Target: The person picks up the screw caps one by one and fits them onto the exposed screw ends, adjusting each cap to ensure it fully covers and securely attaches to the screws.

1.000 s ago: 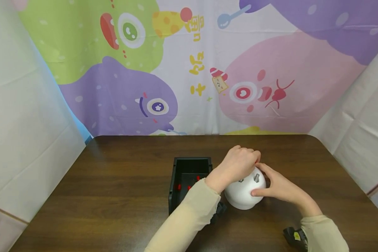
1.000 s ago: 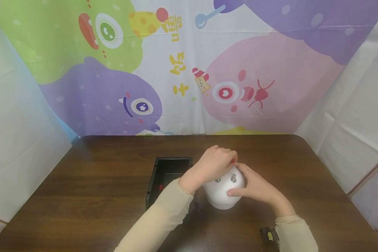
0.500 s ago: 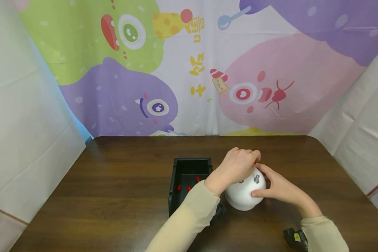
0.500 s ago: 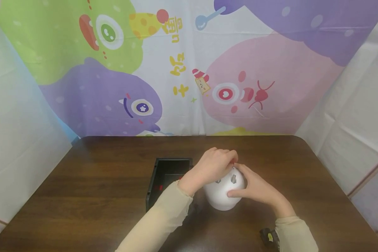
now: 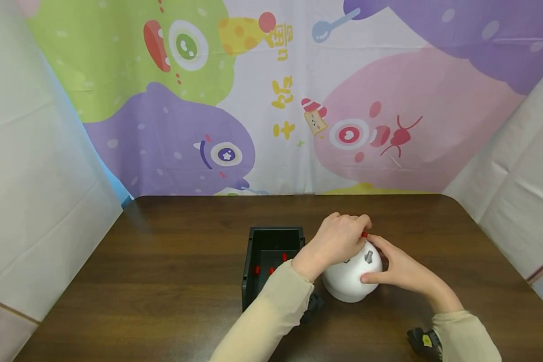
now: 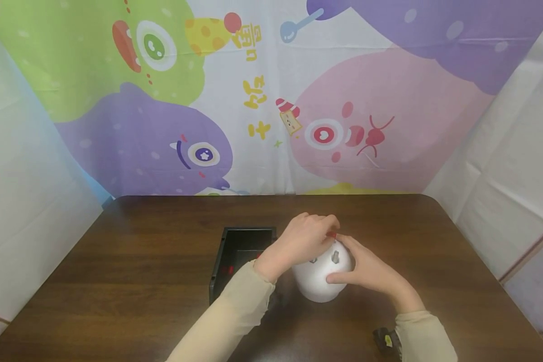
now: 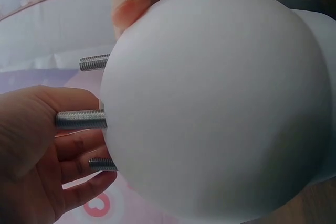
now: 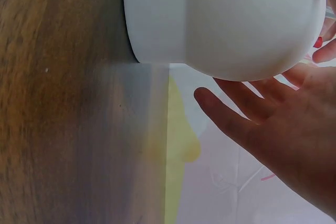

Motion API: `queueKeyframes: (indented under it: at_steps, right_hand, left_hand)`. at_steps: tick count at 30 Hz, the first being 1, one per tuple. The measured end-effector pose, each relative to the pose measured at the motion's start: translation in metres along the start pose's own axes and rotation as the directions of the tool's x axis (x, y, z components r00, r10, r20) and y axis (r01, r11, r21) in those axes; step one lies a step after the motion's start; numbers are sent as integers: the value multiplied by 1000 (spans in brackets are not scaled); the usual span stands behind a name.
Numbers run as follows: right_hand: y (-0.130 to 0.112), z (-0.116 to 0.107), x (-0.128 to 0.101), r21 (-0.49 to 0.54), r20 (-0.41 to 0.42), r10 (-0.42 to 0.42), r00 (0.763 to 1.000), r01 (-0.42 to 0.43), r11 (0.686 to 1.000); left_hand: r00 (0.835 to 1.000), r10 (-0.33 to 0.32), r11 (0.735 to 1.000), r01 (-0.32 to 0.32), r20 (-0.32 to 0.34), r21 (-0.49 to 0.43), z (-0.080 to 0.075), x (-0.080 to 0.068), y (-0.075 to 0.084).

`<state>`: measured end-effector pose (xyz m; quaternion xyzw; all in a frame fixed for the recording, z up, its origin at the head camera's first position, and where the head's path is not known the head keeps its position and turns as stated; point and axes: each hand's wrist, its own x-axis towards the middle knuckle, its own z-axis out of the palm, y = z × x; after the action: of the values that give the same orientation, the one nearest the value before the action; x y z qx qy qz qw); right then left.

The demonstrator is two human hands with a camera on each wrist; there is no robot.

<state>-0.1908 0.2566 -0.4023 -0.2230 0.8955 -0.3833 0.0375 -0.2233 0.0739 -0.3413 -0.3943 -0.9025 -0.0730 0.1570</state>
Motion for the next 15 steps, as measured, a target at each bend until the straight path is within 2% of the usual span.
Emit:
queueKeyframes:
  at_steps: [15]
  right_hand:
    - [1,0,0,10,-2,23,1000,-23,1000]
  left_hand:
    - [1000,-7,999,6,-8,-36,-3,-6,-5]
